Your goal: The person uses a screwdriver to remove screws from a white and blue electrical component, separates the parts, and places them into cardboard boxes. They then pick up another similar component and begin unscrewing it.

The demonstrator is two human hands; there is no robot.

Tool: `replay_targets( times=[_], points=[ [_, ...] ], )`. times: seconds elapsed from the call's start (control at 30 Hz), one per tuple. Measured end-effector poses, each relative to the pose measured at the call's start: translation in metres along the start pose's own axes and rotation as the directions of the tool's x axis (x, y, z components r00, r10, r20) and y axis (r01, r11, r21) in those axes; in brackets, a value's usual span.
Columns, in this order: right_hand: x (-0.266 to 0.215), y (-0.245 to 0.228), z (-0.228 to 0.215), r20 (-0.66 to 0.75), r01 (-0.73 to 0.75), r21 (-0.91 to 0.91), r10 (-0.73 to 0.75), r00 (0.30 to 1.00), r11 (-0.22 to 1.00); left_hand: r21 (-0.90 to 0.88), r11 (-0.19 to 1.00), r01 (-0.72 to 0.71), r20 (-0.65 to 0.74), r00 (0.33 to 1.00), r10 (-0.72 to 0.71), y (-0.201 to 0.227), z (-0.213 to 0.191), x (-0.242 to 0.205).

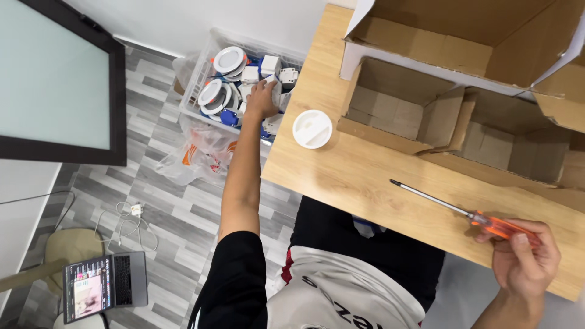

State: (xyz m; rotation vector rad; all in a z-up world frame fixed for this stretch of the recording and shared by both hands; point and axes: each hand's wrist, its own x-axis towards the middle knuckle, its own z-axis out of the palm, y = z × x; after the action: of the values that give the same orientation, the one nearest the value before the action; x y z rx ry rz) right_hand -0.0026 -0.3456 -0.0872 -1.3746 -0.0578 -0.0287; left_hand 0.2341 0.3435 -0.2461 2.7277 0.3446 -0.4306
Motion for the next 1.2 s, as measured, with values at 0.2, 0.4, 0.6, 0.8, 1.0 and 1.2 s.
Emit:
replay_targets(
  times=[0.2,0.4,0.6,0.8,1.0,1.2],
  points=[
    [0.006,-0.016,0.022,0.037,-0.042,-0.031,0.043,0.998,0.999,0.070,0.998,-0.002,-0.061,0.998,0.006,-0.006,0.015,0.008],
    [0.008,-0.012,0.022,0.043,-0.080,-0.088,0.084,0.996,0.993,0.011,0.995,-0.094,-0.258,0.962,0.094,-0.025,0.004,-0.024],
    [0.013,-0.024,0.041,0.080,-0.039,-0.161,0.053,0.995,0.986,-0.039,0.991,-0.128,-0.413,0.905,0.101,-0.046,0.019,-0.046],
    [0.011,-0.049,0.067,0.028,-0.037,-0.372,0.051,0.998,0.927,-0.814,0.580,-0.012,-0.421,0.700,-0.577,-0.055,0.028,-0.064],
    [0.017,-0.067,0.087,0.149,0.206,-0.665,-0.142,0.979,0.718,-0.844,-0.371,-0.388,-0.103,0.795,-0.598,0.014,-0.045,-0.180],
    [0.021,-0.068,0.094,0.205,0.282,-0.731,-0.195,0.959,0.622,-0.818,-0.397,-0.417,-0.352,0.908,-0.227,0.060,-0.072,-0.272]
  ],
)
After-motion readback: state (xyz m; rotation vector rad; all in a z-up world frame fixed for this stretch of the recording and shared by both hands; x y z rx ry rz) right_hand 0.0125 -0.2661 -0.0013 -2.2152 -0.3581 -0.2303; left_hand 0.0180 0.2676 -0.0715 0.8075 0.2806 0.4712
